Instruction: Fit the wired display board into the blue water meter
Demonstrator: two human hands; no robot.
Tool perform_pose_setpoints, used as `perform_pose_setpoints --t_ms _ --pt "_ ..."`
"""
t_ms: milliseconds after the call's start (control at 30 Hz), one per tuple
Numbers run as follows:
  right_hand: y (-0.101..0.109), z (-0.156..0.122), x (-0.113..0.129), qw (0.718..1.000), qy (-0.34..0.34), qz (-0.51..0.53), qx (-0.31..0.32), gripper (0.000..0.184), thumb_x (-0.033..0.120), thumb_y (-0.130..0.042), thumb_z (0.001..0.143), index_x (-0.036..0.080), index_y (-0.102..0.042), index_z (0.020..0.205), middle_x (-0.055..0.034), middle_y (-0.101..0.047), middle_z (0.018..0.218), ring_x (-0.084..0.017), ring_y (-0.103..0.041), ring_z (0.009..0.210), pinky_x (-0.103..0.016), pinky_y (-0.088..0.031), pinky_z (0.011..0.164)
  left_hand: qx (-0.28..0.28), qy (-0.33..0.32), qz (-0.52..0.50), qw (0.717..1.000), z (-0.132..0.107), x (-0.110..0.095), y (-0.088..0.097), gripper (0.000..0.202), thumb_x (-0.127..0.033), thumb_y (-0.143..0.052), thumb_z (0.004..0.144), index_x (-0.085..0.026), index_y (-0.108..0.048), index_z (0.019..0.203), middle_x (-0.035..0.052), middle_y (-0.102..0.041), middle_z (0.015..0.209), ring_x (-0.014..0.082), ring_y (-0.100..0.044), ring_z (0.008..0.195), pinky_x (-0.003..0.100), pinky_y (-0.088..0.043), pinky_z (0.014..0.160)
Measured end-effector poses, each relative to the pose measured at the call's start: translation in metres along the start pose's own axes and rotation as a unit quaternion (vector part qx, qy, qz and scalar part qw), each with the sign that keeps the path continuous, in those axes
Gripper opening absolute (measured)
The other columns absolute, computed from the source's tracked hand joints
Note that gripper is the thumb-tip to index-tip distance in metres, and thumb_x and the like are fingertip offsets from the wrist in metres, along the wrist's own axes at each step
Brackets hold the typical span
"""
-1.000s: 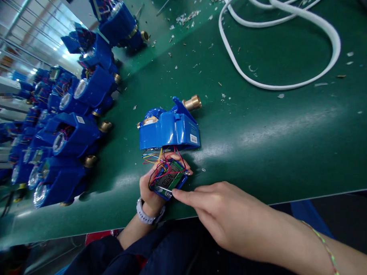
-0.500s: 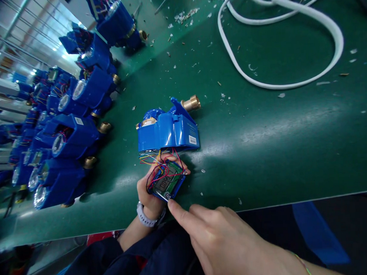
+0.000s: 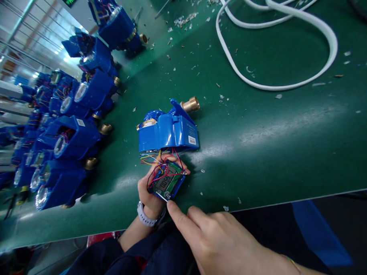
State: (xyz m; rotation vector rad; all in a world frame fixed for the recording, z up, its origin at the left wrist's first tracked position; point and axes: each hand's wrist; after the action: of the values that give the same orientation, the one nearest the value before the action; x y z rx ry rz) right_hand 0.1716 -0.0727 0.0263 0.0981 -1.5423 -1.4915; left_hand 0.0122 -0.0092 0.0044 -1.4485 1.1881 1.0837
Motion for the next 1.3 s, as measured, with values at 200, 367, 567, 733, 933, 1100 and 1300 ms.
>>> perform_pose_setpoints --t_ms 200,367,567,733,933,1100,1300 --pt "0.000 0.001 0.000 1.000 -0.001 0.000 0.019 0.064 0.000 -0.037 0.070 0.005 -0.050 0.132 -0.0088 -0.069 0.087 -0.015 -0.060 0.048 -0.028 -0.056 0.050 0.055 -0.008 -0.072 0.996 0.000 0.000 0.001 0.042 -0.053 -0.046 0.079 -0.018 -0.067 0.090 0.0087 -0.070 0.075 0.0265 -0.065 0.069 0.044 -0.056 0.069" --pt "0.003 -0.003 0.000 1.000 -0.026 0.002 0.000 0.062 0.000 -0.035 0.074 0.009 -0.051 0.132 -0.0077 -0.069 0.089 -0.015 -0.063 0.051 -0.028 -0.057 0.050 0.065 0.006 -0.098 0.993 0.000 0.002 0.001 0.041 -0.049 -0.048 0.078 -0.015 -0.065 0.093 0.0096 -0.070 0.077 0.0255 -0.065 0.070 0.041 -0.055 0.071" --pt "0.005 -0.009 -0.002 0.999 -0.040 0.027 0.012 0.061 -0.001 -0.033 0.075 0.010 -0.050 0.133 -0.0066 -0.069 0.088 -0.015 -0.064 0.055 -0.029 -0.060 0.058 0.092 0.026 -0.117 0.989 0.001 0.005 0.003 0.043 -0.051 -0.049 0.075 -0.014 -0.059 0.095 0.0087 -0.067 0.079 0.0239 -0.064 0.072 0.040 -0.054 0.071" --pt "0.004 -0.009 -0.003 0.998 -0.048 0.022 0.023 0.063 -0.001 -0.033 0.074 0.011 -0.050 0.134 -0.0072 -0.069 0.089 -0.015 -0.063 0.053 -0.031 -0.061 0.060 0.110 0.019 -0.126 0.986 0.001 0.007 0.005 0.044 -0.052 -0.048 0.077 -0.014 -0.059 0.097 0.0092 -0.066 0.081 0.0239 -0.063 0.073 0.040 -0.053 0.073" --pt "0.004 -0.008 -0.001 0.999 -0.042 0.016 0.024 0.064 -0.001 -0.034 0.072 0.009 -0.052 0.133 -0.0084 -0.070 0.090 -0.015 -0.064 0.054 -0.029 -0.061 0.061 0.111 0.023 -0.136 0.984 0.000 0.008 0.006 0.043 -0.051 -0.046 0.078 -0.015 -0.061 0.099 0.0103 -0.066 0.085 0.0252 -0.062 0.077 0.041 -0.052 0.076" --pt "0.001 -0.007 0.000 0.999 -0.036 0.002 0.000 0.063 -0.001 -0.034 0.072 0.008 -0.054 0.130 -0.0087 -0.070 0.088 -0.014 -0.064 0.052 -0.027 -0.060 0.059 0.101 0.022 -0.121 0.987 -0.001 0.009 0.006 0.045 -0.052 -0.045 0.077 -0.015 -0.060 0.098 0.0107 -0.066 0.082 0.0259 -0.062 0.074 0.042 -0.052 0.074" --pt "-0.005 -0.006 0.002 0.999 -0.043 -0.006 -0.014 0.065 -0.002 -0.034 0.070 0.007 -0.051 0.132 -0.0093 -0.070 0.090 -0.016 -0.066 0.056 -0.027 -0.059 0.051 0.089 0.042 -0.131 0.987 -0.002 0.004 0.003 0.041 -0.051 -0.051 0.074 -0.017 -0.062 0.094 0.0098 -0.065 0.081 0.0270 -0.061 0.074 0.042 -0.052 0.073"
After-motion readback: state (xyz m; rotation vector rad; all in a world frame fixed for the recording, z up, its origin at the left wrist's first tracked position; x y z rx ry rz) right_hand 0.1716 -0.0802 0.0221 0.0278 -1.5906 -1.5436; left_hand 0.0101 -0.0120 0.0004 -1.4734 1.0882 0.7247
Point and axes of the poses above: each hand's wrist, its own z-axis towards the middle knuckle, its own y-axis out of the back of the hand, x = y × z
